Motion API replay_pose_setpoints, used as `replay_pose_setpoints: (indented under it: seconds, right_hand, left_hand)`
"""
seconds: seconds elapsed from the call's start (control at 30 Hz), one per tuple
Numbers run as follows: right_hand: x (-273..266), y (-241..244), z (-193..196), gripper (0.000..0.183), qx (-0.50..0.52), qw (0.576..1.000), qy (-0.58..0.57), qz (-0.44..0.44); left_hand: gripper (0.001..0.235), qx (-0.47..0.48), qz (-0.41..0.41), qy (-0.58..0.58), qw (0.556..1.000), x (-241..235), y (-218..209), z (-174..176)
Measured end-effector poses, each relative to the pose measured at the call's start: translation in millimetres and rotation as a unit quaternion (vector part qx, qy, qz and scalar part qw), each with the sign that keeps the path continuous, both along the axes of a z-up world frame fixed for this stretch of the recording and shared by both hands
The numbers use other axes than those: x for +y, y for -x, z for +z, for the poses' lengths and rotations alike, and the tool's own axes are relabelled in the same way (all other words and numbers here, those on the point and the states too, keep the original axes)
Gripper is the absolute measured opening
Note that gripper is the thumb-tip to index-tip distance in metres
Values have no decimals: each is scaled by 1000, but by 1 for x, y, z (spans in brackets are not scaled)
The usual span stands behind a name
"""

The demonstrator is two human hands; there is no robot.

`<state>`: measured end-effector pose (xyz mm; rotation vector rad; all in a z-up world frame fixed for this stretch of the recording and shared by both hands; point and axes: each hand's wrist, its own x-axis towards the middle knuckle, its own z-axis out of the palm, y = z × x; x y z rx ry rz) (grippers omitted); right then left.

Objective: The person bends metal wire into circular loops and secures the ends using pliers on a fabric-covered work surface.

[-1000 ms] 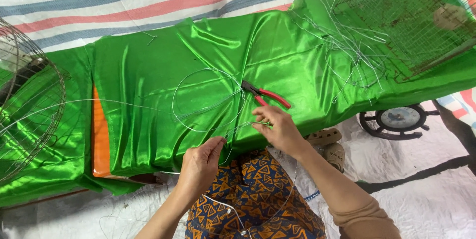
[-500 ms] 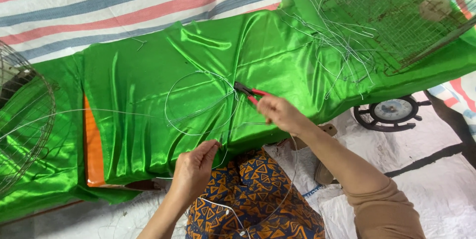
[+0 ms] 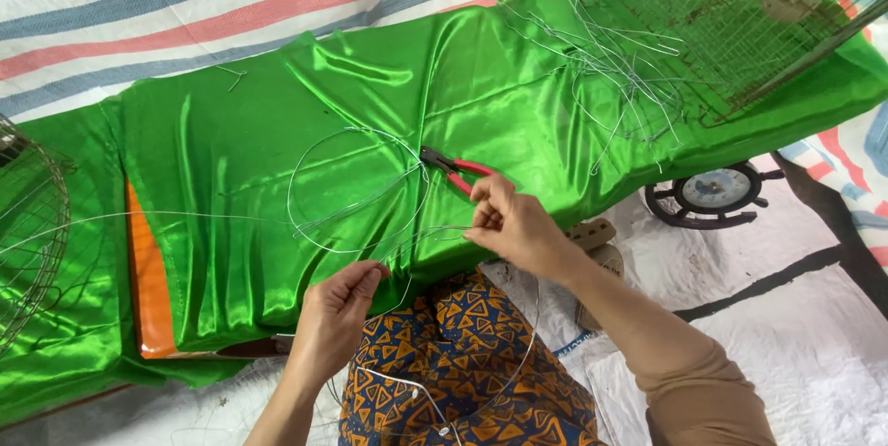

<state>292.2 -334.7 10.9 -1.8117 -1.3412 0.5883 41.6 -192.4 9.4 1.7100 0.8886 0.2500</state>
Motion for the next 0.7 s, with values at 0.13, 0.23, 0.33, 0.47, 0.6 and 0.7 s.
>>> replay_pose_setpoints:
  seconds: [0.13, 0.23, 0.33, 0.47, 0.6, 0.7]
  right_hand:
    - [12, -20, -26, 24, 98, 990, 68, 71]
    - [22, -16, -45, 25, -96, 989, 75, 89]
    - [19, -28, -53, 18, -147, 984, -54, 86]
    - [11, -58, -32, 14, 301, 924, 58, 229]
    - [3, -66, -52, 14, 381, 918, -50, 98]
    - [-13, -54, -33, 13, 260, 950, -150, 83]
  left_hand:
    - [32, 22, -2, -33, 999, -12, -4, 1]
    - [32, 53, 1, -58, 997, -13, -5, 1]
    - [31, 24, 0, -79, 997, -16, 0, 2]
    - [28, 27, -16, -46, 998, -11, 7, 6]
    - [27, 51, 3, -19, 999, 0, 6, -5]
    - [26, 40, 16, 21, 999, 8, 6, -5]
